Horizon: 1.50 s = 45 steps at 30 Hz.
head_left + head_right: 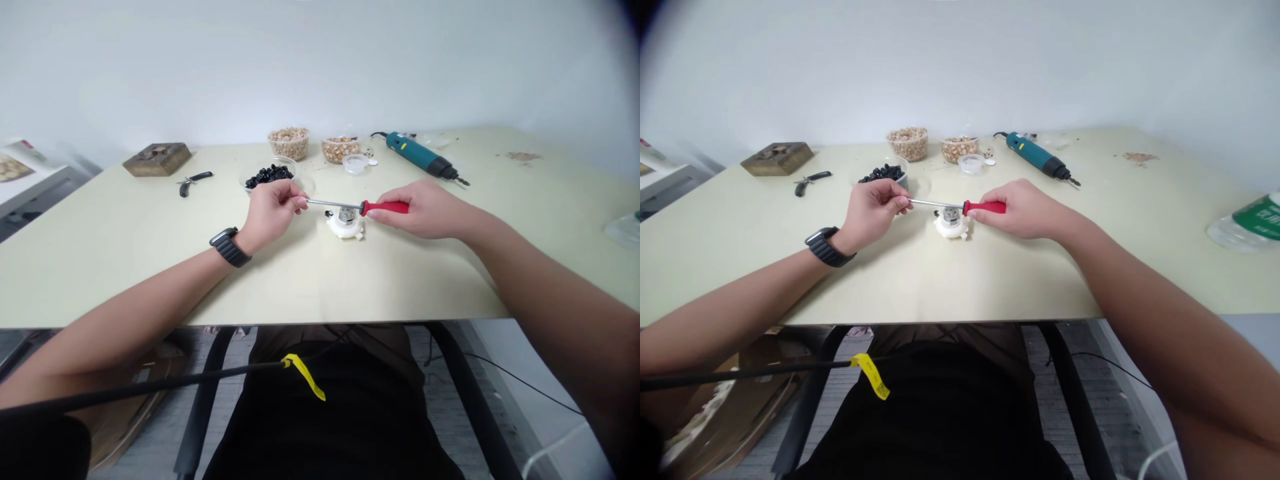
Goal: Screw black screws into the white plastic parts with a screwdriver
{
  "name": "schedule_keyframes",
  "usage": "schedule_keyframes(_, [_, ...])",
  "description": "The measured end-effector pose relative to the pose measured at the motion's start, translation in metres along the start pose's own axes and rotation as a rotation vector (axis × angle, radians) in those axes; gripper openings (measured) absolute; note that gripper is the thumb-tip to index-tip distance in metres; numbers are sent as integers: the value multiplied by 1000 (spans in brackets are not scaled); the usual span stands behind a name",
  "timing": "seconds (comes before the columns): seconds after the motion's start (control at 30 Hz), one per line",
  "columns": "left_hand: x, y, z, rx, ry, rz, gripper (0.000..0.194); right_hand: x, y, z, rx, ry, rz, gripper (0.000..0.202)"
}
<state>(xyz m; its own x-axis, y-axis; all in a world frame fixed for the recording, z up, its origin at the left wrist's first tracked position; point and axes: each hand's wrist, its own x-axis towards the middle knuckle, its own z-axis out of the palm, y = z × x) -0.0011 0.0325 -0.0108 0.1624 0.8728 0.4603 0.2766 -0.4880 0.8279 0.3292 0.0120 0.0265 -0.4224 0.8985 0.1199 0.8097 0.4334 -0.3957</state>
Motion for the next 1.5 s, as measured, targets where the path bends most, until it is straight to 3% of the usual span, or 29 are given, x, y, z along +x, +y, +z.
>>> schedule_keyframes(0.27, [5, -9, -1, -61, 20, -38, 24, -4, -14, 11, -179, 254, -51, 44])
schedule_keyframes(0.53, [11, -19, 1, -12, 39, 24, 26, -4, -8, -8, 106, 10, 31, 47])
schedule_keyframes(0.67, [9, -19, 0, 38, 38, 57, 27, -4, -7, -12, 115, -147, 89, 56])
schedule_keyframes(0.93, [6, -20, 2, 63, 14, -23, 28, -4, -1, 0, 89, 130, -47, 44])
schedule_keyframes(1.17, [8, -16, 0, 85, 16, -12, 29, -3, -2, -7, -72, 37, 8, 38])
schedule_keyframes(1.3, [9, -18, 0, 66, 30, -11, 27, -5, -1, -10, -47, 123, -112, 37])
schedule_keyframes(1.5, [9, -16, 2, 60, 34, -31, 29, -3, 3, -7, -156, 144, 19, 37])
